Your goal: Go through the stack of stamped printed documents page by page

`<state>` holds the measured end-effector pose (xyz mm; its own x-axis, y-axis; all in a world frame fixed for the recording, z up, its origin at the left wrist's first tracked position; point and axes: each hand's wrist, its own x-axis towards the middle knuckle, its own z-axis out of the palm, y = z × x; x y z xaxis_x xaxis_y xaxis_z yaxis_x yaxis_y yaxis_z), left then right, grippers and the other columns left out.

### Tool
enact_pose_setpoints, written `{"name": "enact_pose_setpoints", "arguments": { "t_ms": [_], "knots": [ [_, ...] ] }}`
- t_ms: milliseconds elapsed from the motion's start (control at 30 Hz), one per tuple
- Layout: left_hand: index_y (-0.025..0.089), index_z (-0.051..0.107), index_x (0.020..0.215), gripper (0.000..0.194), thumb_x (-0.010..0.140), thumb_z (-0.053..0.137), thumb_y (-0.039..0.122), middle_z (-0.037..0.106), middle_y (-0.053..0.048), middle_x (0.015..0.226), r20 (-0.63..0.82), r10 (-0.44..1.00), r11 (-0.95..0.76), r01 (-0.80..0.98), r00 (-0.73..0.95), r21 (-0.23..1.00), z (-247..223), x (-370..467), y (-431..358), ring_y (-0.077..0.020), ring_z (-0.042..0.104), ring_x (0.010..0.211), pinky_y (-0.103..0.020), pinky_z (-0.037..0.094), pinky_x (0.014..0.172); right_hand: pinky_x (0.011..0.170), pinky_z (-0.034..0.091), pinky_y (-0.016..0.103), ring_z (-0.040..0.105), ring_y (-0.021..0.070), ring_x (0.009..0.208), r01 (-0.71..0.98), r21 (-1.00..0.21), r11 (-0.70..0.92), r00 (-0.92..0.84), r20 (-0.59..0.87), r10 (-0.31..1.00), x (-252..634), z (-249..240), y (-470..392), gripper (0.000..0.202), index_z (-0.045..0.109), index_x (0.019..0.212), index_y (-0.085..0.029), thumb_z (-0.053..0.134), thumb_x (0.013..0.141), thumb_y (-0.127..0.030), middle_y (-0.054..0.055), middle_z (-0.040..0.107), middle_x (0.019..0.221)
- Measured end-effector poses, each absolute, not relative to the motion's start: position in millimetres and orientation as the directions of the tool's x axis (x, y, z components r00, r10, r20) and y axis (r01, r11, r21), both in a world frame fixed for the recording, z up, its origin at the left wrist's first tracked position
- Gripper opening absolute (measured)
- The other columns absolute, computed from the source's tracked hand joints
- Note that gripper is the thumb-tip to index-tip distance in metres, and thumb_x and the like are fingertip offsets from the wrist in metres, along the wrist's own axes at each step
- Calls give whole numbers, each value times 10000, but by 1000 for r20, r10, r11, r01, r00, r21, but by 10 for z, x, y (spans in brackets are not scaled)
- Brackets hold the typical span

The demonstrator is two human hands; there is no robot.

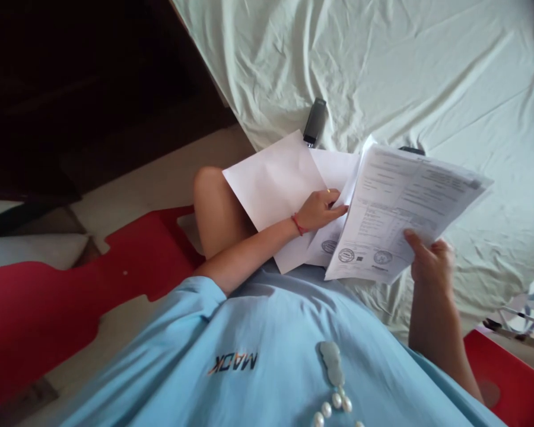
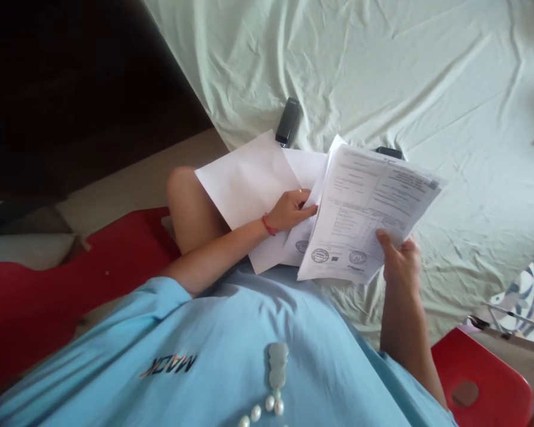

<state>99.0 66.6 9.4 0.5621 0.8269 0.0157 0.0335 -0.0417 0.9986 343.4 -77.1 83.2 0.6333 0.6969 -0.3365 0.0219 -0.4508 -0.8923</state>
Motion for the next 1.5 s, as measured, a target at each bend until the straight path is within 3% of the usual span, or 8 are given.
{"name": "enact_pose_setpoints", "arguments": {
  "t_ms": [333, 700, 800, 900, 1000, 1100, 1233, 1500],
  "knots": [
    [220, 235, 595, 710, 849, 689, 703, 266, 45, 643, 98, 790, -57, -86, 605, 995, 109, 996, 678, -129, 259, 635, -324, 241, 644, 952, 649, 427, 789, 326, 1017, -130, -910, -394, 587, -390, 709, 3537, 810, -652, 354, 827, 897, -243, 988, 585, -293, 70, 843, 1058],
    [213, 465, 661, 626, 979, 522, 749, 513, -16, 691, 266, 684, -220, -156, 680, 963, 15, 975, 620, -175, 520, 700, -346, 449, 709, 782, 693, 332, 806, 257, 816, -172, -914, -368, 618, -391, 682, 3604, 634, -647, 488, 825, 887, -163, 1044, 486, -336, 102, 846, 964],
    [213, 523, 704, 618, 1025, 424, 731, 589, -49, 737, 339, 677, -407, -50, 653, 912, 71, 960, 575, -206, 571, 780, -379, 477, 793, 776, 693, 316, 807, 257, 828, -188, -917, -351, 592, -391, 705, 3575, 668, -625, 485, 832, 879, -156, 1051, 475, -311, 108, 843, 940],
    [198, 615, 793, 557, 1070, 391, 627, 674, -88, 826, 362, 754, -576, 284, 548, 767, 212, 896, 500, -254, 604, 938, -445, 444, 924, 796, 686, 295, 804, 238, 839, -152, -931, -333, 614, -353, 706, 3587, 648, -619, 474, 836, 890, -153, 1042, 480, -272, 101, 841, 931],
    [169, 709, 922, 477, 1095, 383, 470, 750, -143, 962, 265, 847, -519, 605, 462, 604, 338, 769, 444, -299, 621, 1053, -522, 409, 999, 815, 682, 317, 795, 230, 844, -116, -944, -309, 656, -306, 690, 3637, 598, -626, 441, 827, 869, -167, 1022, 483, -250, 87, 838, 923],
    [140, 735, 1209, 391, 1074, 458, 380, 725, -205, 1348, 113, 872, -467, 740, 476, 484, 366, 595, 405, -367, 580, 1333, -652, 329, 1162, 880, 671, 369, 788, 240, 889, -83, -958, -273, 688, -254, 680, 3677, 591, -625, 400, 809, 842, -185, 998, 492, -233, 81, 835, 942],
    [140, 542, 1555, 541, 1068, 490, 369, 474, -175, 1682, -31, 776, -554, 705, 630, 443, 338, 425, 256, -354, 393, 1586, -716, 177, 1297, 1063, 591, 504, 767, 285, 1091, 1, -995, -101, 648, -76, 758, 3719, 690, -577, 375, 770, 831, -249, 953, 506, -207, 58, 824, 1110],
    [133, 472, 1617, 587, 1063, 495, 327, 402, -143, 1726, -98, 554, -724, 537, 826, 432, 393, 805, 18, -279, 380, 1612, -628, 225, 1343, 1176, 447, 677, 658, 399, 1330, 123, -986, 115, 657, 168, 735, 3906, 919, -551, 166, 767, 755, -266, 790, 593, -234, 78, 797, 1193]
  ]
}}
